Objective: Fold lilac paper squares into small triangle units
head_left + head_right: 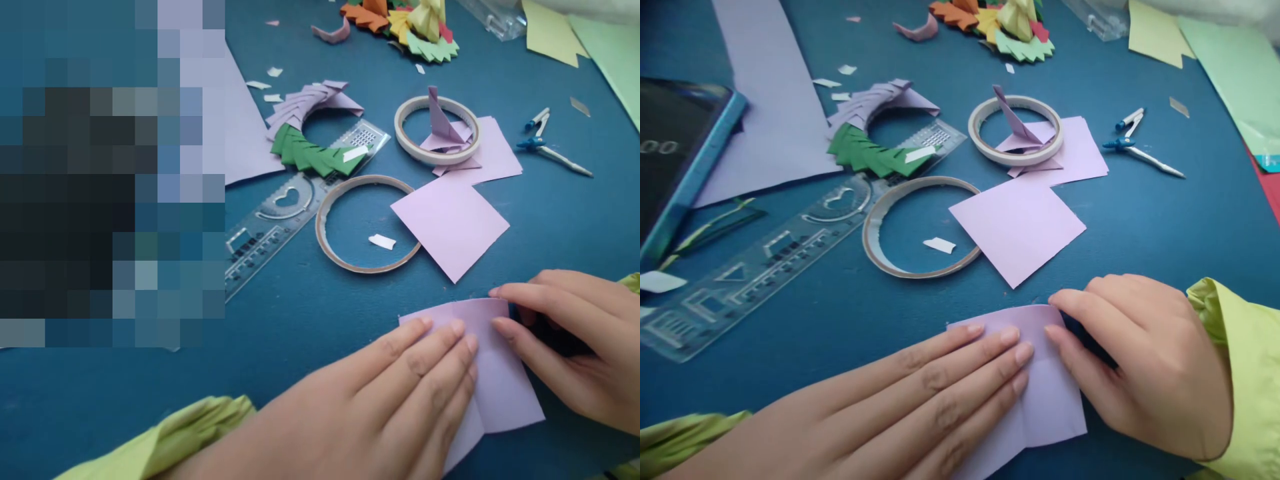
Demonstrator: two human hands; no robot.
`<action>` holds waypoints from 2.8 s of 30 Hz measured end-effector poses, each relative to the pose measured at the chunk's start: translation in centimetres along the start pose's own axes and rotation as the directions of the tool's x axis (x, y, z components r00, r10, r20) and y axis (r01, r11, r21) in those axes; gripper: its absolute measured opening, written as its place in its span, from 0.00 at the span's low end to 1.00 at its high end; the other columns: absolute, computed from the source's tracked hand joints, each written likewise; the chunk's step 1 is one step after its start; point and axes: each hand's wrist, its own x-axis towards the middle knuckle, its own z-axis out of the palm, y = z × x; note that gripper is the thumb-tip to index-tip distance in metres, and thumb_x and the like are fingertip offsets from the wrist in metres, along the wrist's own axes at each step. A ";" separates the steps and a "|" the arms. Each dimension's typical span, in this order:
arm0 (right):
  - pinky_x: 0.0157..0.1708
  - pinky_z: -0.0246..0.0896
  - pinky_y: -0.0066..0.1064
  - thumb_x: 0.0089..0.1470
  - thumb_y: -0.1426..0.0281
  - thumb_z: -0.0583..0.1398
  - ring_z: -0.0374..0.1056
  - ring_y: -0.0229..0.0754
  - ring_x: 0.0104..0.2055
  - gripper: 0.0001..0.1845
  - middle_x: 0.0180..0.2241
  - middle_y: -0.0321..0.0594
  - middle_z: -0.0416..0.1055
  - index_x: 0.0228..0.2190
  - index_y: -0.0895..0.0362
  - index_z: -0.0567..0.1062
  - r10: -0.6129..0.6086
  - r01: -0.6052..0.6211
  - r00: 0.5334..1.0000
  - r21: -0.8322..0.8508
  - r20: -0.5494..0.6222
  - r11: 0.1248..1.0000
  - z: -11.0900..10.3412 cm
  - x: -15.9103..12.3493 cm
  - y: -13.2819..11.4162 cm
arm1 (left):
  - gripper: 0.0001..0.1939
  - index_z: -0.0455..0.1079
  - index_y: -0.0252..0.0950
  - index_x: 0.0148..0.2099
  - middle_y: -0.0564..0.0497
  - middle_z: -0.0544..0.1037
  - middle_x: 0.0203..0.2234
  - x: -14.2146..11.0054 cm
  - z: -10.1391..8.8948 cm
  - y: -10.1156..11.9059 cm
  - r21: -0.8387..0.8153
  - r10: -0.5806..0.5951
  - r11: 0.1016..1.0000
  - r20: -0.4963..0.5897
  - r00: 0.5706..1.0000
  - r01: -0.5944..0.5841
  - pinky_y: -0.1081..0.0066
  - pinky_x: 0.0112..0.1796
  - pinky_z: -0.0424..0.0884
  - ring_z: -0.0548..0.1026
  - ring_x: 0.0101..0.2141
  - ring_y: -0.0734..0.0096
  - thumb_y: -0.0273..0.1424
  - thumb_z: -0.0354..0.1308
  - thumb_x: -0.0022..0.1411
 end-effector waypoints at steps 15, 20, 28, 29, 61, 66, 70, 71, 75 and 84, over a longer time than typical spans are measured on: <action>0.28 0.53 0.37 0.64 0.77 0.46 0.59 0.39 0.30 0.16 0.35 0.42 0.73 0.50 0.67 0.67 -0.351 0.354 0.901 0.037 0.256 0.935 -0.2 -0.2 0.4 | 0.19 0.73 0.29 0.44 0.44 0.76 0.46 0.4 -0.9 0.2 0.081 -0.056 0.995 -0.092 0.994 0.064 0.61 0.56 0.65 0.71 0.51 0.59 0.18 0.41 0.63; 0.26 0.51 0.36 0.64 0.77 0.47 0.58 0.39 0.29 0.18 0.34 0.43 0.72 0.52 0.71 0.64 -0.393 0.387 0.878 0.080 0.273 0.919 -0.2 0.0 0.9 | 0.17 0.74 0.30 0.44 0.45 0.77 0.46 0.5 -0.7 0.2 0.105 -0.049 0.993 -0.109 0.993 0.061 0.60 0.55 0.66 0.73 0.47 0.60 0.22 0.42 0.66; 0.26 0.52 0.36 0.61 0.79 0.49 0.59 0.40 0.29 0.17 0.34 0.43 0.71 0.51 0.69 0.65 -0.411 0.384 0.866 0.148 0.284 0.911 -0.1 0.1 1.1 | 0.20 0.74 0.32 0.44 0.45 0.76 0.48 0.4 -0.8 0.6 0.123 -0.066 0.989 -0.094 0.993 0.078 0.61 0.52 0.68 0.72 0.48 0.61 0.21 0.40 0.65; 0.26 0.52 0.36 0.61 0.78 0.49 0.59 0.40 0.29 0.17 0.34 0.43 0.70 0.51 0.69 0.65 -0.410 0.379 0.867 0.158 0.283 0.912 0.0 0.1 1.1 | 0.20 0.74 0.33 0.44 0.45 0.76 0.48 0.4 -0.7 0.6 0.126 -0.069 0.989 -0.102 0.992 0.082 0.61 0.52 0.69 0.72 0.48 0.61 0.21 0.40 0.64; 0.26 0.59 0.36 0.63 0.67 0.53 0.60 0.42 0.31 0.19 0.33 0.44 0.69 0.49 0.69 0.66 -0.445 0.470 0.867 -0.068 0.223 0.880 0.5 0.8 0.8 | 0.22 0.72 0.36 0.45 0.50 0.75 0.47 0.9 -0.9 0.5 0.100 -0.051 0.994 0.018 0.999 0.049 0.62 0.48 0.66 0.70 0.47 0.62 0.23 0.36 0.68; 0.27 0.61 0.38 0.63 0.64 0.52 0.59 0.43 0.32 0.25 0.32 0.44 0.67 0.53 0.72 0.65 -0.416 0.446 0.877 -0.088 0.238 0.890 0.8 1.1 0.6 | 0.21 0.71 0.37 0.45 0.52 0.74 0.48 0.8 -1.0 0.6 0.083 -0.090 0.993 0.036 0.995 0.087 0.62 0.51 0.65 0.71 0.47 0.63 0.24 0.36 0.69; 0.24 0.56 0.36 0.64 0.66 0.51 0.56 0.41 0.29 0.16 0.27 0.40 0.64 0.43 0.66 0.71 -0.457 0.477 0.869 -0.073 0.190 0.876 0.4 1.0 0.9 | 0.19 0.71 0.35 0.47 0.49 0.74 0.49 0.9 -1.0 0.6 0.090 -0.062 0.994 0.053 0.997 0.057 0.61 0.50 0.67 0.70 0.48 0.60 0.24 0.38 0.67; 0.24 0.54 0.36 0.64 0.67 0.52 0.55 0.40 0.28 0.13 0.25 0.38 0.61 0.36 0.62 0.73 -0.467 0.481 0.867 -0.051 0.176 0.875 0.2 0.9 1.1 | 0.19 0.71 0.35 0.47 0.49 0.74 0.49 0.9 -1.0 0.7 0.092 -0.059 0.994 0.059 0.997 0.053 0.61 0.49 0.68 0.70 0.48 0.60 0.24 0.38 0.67; 0.23 0.43 0.37 0.62 0.69 0.55 0.49 0.38 0.25 0.16 0.22 0.33 0.53 0.21 0.56 0.65 -0.488 0.488 0.848 0.051 0.209 0.871 -0.7 0.3 1.5 | 0.19 0.72 0.35 0.45 0.49 0.75 0.47 0.8 -1.1 0.8 0.080 -0.049 0.996 0.052 0.997 0.044 0.61 0.44 0.70 0.72 0.44 0.60 0.23 0.39 0.66; 0.25 0.40 0.37 0.59 0.72 0.58 0.48 0.38 0.26 0.15 0.21 0.33 0.55 0.21 0.56 0.65 -0.507 0.511 0.830 0.047 0.231 0.858 -0.4 0.5 1.7 | 0.12 0.65 0.37 0.26 0.52 0.66 0.19 1.3 -2.0 0.5 0.189 -0.353 0.905 -0.172 0.920 0.382 0.67 0.21 0.58 0.64 0.22 0.69 0.33 0.54 0.62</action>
